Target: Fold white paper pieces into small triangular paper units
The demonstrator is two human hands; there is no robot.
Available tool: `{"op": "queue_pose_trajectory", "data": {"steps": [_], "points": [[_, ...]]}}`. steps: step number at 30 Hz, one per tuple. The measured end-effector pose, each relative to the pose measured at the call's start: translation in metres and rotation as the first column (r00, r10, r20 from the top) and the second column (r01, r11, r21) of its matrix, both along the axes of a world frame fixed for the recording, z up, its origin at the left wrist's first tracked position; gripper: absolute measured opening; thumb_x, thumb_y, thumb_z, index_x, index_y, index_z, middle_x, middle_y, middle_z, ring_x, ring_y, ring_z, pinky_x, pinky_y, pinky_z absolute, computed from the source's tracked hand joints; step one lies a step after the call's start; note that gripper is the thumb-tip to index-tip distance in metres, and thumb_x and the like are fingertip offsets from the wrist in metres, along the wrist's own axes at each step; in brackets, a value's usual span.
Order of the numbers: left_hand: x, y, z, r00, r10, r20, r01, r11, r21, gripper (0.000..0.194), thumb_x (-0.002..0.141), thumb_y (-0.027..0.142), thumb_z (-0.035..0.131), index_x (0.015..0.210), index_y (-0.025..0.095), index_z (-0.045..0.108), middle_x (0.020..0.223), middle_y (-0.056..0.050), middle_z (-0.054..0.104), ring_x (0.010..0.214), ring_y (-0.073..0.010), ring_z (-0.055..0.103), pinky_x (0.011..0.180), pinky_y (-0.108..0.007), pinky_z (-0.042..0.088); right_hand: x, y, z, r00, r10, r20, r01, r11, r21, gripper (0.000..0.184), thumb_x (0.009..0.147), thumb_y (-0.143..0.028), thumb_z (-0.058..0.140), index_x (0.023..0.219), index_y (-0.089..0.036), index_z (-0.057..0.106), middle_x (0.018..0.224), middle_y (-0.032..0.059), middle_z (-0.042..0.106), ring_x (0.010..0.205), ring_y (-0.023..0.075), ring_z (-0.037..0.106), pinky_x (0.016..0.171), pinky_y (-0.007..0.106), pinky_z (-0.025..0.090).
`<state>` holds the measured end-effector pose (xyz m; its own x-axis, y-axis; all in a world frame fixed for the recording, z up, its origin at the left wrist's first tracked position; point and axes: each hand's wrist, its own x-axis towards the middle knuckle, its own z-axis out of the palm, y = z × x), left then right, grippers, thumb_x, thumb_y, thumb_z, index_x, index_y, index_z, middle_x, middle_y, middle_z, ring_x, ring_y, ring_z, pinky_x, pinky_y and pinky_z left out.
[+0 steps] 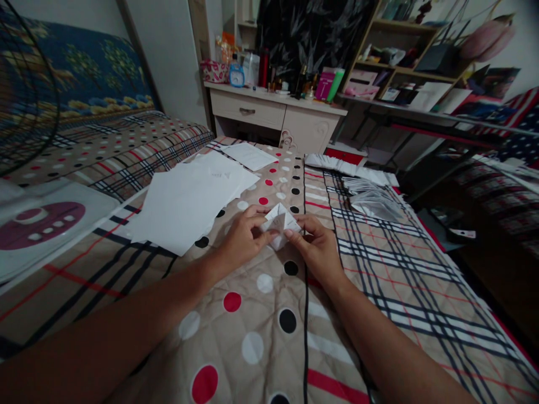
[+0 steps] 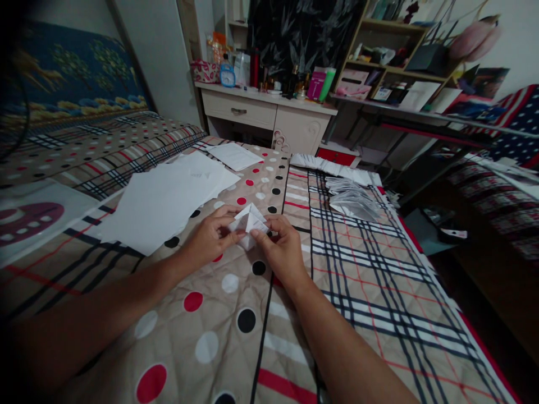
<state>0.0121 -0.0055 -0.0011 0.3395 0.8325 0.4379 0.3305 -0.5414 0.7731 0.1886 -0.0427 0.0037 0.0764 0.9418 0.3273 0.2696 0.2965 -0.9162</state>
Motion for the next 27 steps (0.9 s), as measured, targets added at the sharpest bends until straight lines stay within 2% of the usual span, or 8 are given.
{"op": "queue_pose_trajectory", "data": {"steps": [3, 6, 9, 15, 18, 21, 23, 27], "points": [[-0.001, 0.000, 0.002, 0.998, 0.052, 0.020, -0.054, 0.993, 0.100, 0.023, 0.067, 0.022, 0.081, 0.086, 0.016, 0.069, 0.127, -0.011, 0.058, 0.118, -0.0237, 0.056, 0.098, -0.043, 0.050, -0.001, -0.001, 0.001, 0.999, -0.021, -0.027, 0.020, 0.998, -0.061, 0.022, 0.078, -0.037, 0.071, 0.071, -0.017, 0.067, 0.083, 0.0053, 0.065, 0.074, 0.0159, 0.058, 0.062, 0.026, 0.045], [-0.002, 0.000, 0.005, 1.000, 0.026, 0.014, -0.028, 0.992, 0.120, 0.021, 0.066, 0.024, 0.083, 0.073, 0.016, 0.066, 0.129, -0.012, 0.057, 0.124, -0.0248, 0.053, 0.105, -0.046, 0.044, -0.002, -0.002, 0.003, 0.994, -0.002, -0.112, -0.015, 0.989, -0.150, 0.027, 0.077, -0.041, 0.072, 0.070, -0.016, 0.066, 0.074, 0.0035, 0.063, 0.063, 0.0135, 0.053, 0.058, 0.025, 0.042], [-0.003, 0.000, 0.007, 0.999, -0.012, 0.030, 0.010, 0.997, 0.072, 0.019, 0.070, 0.026, 0.080, 0.066, 0.015, 0.065, 0.124, -0.012, 0.062, 0.119, -0.0235, 0.057, 0.104, -0.043, 0.045, -0.002, -0.004, 0.003, 0.977, 0.039, -0.210, -0.084, 0.974, -0.211, 0.032, 0.076, -0.045, 0.072, 0.066, -0.016, 0.063, 0.066, 0.0011, 0.059, 0.057, 0.0117, 0.048, 0.054, 0.024, 0.038], [-0.003, 0.005, 0.004, 0.990, -0.047, 0.132, 0.054, 0.997, -0.047, 0.010, 0.081, 0.025, 0.068, 0.084, 0.016, 0.071, 0.109, -0.010, 0.070, 0.103, -0.0203, 0.065, 0.095, -0.039, 0.051, -0.002, -0.005, 0.001, 0.968, 0.117, -0.224, -0.179, 0.943, -0.281, 0.035, 0.075, -0.049, 0.071, 0.069, -0.015, 0.066, 0.063, 0.0005, 0.057, 0.057, 0.0117, 0.044, 0.053, 0.024, 0.036], [-0.002, 0.004, 0.004, 0.991, -0.081, 0.103, 0.089, 0.993, -0.076, 0.022, 0.090, 0.027, 0.055, 0.079, 0.016, 0.070, 0.103, -0.009, 0.070, 0.097, -0.0189, 0.066, 0.090, -0.036, 0.053, -0.002, -0.004, 0.000, 0.968, 0.127, -0.218, -0.181, 0.952, -0.247, 0.036, 0.078, -0.052, 0.069, 0.072, -0.016, 0.067, 0.066, 0.0011, 0.057, 0.060, 0.0124, 0.045, 0.053, 0.024, 0.036], [0.001, -0.002, 0.006, 0.995, -0.066, 0.075, 0.067, 0.998, -0.014, 0.018, 0.084, 0.029, 0.065, 0.097, 0.016, 0.067, 0.107, -0.010, 0.068, 0.101, -0.0204, 0.065, 0.092, -0.036, 0.052, -0.002, -0.003, -0.002, 0.974, 0.117, -0.195, -0.162, 0.958, -0.236, 0.037, 0.079, -0.053, 0.066, 0.072, -0.017, 0.067, 0.068, 0.0015, 0.057, 0.062, 0.0135, 0.047, 0.054, 0.024, 0.038], [0.002, -0.007, 0.008, 0.999, -0.024, 0.033, 0.021, 0.997, 0.074, 0.041, 0.074, 0.027, 0.076, 0.111, 0.017, 0.062, 0.116, -0.011, 0.065, 0.110, -0.0231, 0.061, 0.097, -0.040, 0.049, -0.001, -0.003, -0.003, 0.978, 0.108, -0.176, -0.146, 0.964, -0.221, 0.037, 0.080, -0.053, 0.065, 0.071, -0.017, 0.067, 0.068, 0.0013, 0.057, 0.062, 0.0136, 0.047, 0.055, 0.024, 0.038], [0.003, -0.014, 0.012, 0.989, 0.129, -0.067, -0.105, 0.953, 0.283, 0.042, 0.073, 0.021, 0.075, 0.112, 0.019, 0.058, 0.132, -0.013, 0.054, 0.127, -0.0260, 0.049, 0.108, -0.045, 0.040, -0.001, -0.003, -0.005, 0.983, 0.102, -0.156, -0.130, 0.974, -0.186, 0.037, 0.080, -0.051, 0.065, 0.068, -0.017, 0.067, 0.069, 0.0013, 0.056, 0.064, 0.0136, 0.048, 0.057, 0.025, 0.039]]}}
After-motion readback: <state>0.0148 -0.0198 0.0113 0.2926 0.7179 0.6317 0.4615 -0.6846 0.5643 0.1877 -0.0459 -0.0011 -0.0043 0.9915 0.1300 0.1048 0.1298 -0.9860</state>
